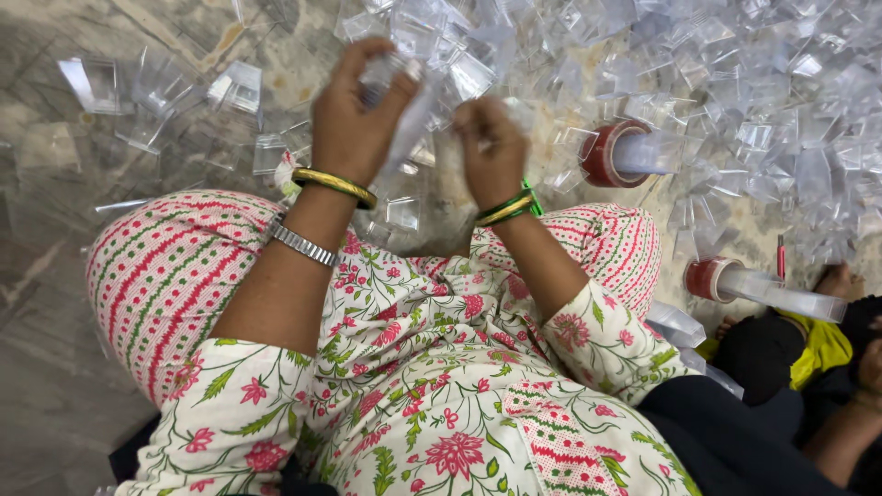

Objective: The person sits on the floor among scattered clear plastic cups, stacking cups one at a time into piles and marking a tally with a green pen. They gather cups from the floor, form stacks, and set completed stacks aside.

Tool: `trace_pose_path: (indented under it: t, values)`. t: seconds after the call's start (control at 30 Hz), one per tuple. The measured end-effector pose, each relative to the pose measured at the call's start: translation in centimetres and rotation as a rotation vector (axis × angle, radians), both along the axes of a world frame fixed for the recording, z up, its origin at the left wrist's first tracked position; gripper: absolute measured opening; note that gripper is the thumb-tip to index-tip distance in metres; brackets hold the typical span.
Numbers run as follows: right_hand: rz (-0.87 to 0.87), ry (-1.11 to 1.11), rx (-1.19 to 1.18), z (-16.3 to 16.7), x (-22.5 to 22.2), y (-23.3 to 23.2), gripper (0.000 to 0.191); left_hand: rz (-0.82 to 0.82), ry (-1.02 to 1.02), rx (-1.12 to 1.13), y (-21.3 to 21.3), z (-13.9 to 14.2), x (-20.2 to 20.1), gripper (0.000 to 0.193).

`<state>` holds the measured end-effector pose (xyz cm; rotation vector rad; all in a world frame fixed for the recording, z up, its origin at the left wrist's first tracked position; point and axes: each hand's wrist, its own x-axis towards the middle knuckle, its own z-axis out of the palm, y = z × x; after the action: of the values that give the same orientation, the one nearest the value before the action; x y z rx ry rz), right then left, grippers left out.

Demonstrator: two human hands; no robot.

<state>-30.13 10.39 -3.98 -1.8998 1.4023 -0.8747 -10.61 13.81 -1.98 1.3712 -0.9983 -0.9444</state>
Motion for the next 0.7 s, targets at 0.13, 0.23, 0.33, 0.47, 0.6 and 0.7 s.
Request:
trace_pose_path:
  t: [0.13,0.23,0.33,0.47,0.6,0.7]
  values:
    - [0.28,0.426,-0.029,-2.0,0.9,3.2,0.047,0.189,-0.045,-0.063,-0.3,0.1,0.4,0.037]
    - [0.269,0.402,-0.028,-1.8,0.3,3.1,0.048,0.19,0.019,-0.007,-0.1,0.5,0.4,0.04]
    - [0.182,0.372,0.009,-1.9,-1.7,2.7,0.05,0.173,0.032,-0.051,-0.1,0.7,0.4,0.041]
    - [0.098,0.407,-0.13,-3.0,-5.3,3.0,0.049,0.177,-0.05,-0.088,-0.1,0.6,0.1,0.04]
    - [0.018,0.604,0.231,-3.8,-7.1,3.0,0.022,0.176,0.0,-0.045,0.0,0.5,0.0,0.042]
    - [0.131,0.436,0.031,-3.4,-6.1,3.4,0.023,0.196,-0.03,-0.019,-0.1,0.8,0.0,0.042]
